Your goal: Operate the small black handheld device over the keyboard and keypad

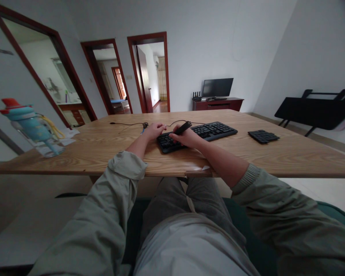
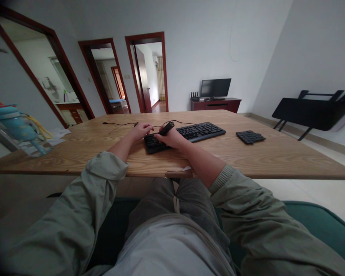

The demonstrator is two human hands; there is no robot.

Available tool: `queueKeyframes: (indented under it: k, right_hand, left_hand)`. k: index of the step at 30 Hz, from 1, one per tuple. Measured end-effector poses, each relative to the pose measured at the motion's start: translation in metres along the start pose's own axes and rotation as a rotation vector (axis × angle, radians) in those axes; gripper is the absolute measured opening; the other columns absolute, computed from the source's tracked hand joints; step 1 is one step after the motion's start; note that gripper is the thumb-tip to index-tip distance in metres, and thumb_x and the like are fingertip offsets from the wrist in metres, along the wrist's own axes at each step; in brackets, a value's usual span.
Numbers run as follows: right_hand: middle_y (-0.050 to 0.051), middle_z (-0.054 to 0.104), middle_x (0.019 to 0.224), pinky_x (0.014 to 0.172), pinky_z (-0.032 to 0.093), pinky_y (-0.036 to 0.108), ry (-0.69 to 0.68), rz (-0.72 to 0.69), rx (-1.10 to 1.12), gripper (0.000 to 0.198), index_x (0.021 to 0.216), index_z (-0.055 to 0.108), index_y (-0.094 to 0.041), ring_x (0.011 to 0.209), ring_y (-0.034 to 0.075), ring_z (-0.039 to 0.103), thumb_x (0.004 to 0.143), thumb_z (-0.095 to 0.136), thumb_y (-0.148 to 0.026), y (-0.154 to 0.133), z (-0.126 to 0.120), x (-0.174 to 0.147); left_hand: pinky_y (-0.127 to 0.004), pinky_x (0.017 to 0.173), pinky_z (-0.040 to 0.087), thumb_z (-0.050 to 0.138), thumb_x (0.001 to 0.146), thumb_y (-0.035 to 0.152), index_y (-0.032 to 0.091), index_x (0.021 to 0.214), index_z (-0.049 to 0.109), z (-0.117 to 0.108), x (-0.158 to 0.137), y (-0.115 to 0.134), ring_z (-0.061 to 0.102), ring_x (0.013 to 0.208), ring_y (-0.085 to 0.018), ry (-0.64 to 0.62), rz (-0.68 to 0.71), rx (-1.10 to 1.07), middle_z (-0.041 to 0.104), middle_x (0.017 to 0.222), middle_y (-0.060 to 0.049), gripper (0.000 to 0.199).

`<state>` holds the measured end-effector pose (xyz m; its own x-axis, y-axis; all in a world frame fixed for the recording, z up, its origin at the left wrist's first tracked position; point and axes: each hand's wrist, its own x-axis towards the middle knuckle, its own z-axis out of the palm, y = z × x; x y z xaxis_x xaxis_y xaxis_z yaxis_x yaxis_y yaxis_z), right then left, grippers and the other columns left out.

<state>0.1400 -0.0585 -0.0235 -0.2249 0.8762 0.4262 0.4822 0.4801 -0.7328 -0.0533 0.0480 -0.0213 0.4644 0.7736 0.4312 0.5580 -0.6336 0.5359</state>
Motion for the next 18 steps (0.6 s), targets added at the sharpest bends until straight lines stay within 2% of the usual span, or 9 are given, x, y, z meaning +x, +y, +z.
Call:
queueKeyframes:
  k: [3,6,9,14,18]
  right_hand:
    - [-0.001,0.06,0.064,0.049,0.039,0.025,0.005,-0.061,-0.018,0.027,0.091,0.053,-0.019,0.049,0.011,0.048,0.083,0.061,-0.043,0.003,0.001,0.002]
    - [0.0,0.061,0.067,0.058,0.042,0.028,0.041,-0.187,-0.043,0.03,0.09,0.054,-0.018,0.061,0.014,0.054,0.081,0.062,-0.046,0.006,0.004,0.004]
    - [0.001,0.062,0.073,0.065,0.043,0.029,0.058,-0.253,-0.058,0.032,0.09,0.054,-0.018,0.07,0.016,0.057,0.081,0.063,-0.047,0.004,0.007,0.004]
    - [0.0,0.061,0.072,0.065,0.043,0.03,0.041,-0.234,-0.016,0.03,0.095,0.055,-0.018,0.066,0.015,0.055,0.082,0.061,-0.044,-0.003,0.013,0.003]
    - [-0.001,0.059,0.069,0.066,0.043,0.029,0.102,-0.186,-0.025,0.024,0.089,0.055,-0.018,0.064,0.014,0.053,0.078,0.063,-0.038,0.002,0.017,0.009]
  left_hand:
    - [-0.028,0.06,0.037,0.046,0.085,0.048,0.014,0.087,0.07,0.001,0.001,-0.002,0.051,0.063,-0.017,-0.005,0.0,0.012,0.057,0.065,-0.002,0.042]
    - [-0.028,0.059,0.036,0.046,0.084,0.049,0.013,0.088,0.07,0.001,0.002,-0.003,0.051,0.064,-0.017,-0.021,-0.001,0.019,0.058,0.066,-0.002,0.044]
    - [-0.028,0.059,0.035,0.047,0.084,0.048,0.013,0.085,0.069,0.001,0.001,-0.002,0.052,0.065,-0.017,-0.021,0.018,0.016,0.06,0.068,-0.003,0.042]
    - [-0.028,0.062,0.037,0.05,0.082,0.047,0.014,0.08,0.069,0.001,-0.001,0.001,0.053,0.069,-0.017,-0.019,-0.001,0.044,0.063,0.071,-0.003,0.038]
    - [-0.027,0.061,0.035,0.053,0.08,0.048,0.014,0.081,0.069,0.001,-0.001,-0.001,0.052,0.068,-0.016,-0.022,-0.029,0.061,0.062,0.07,-0.002,0.037]
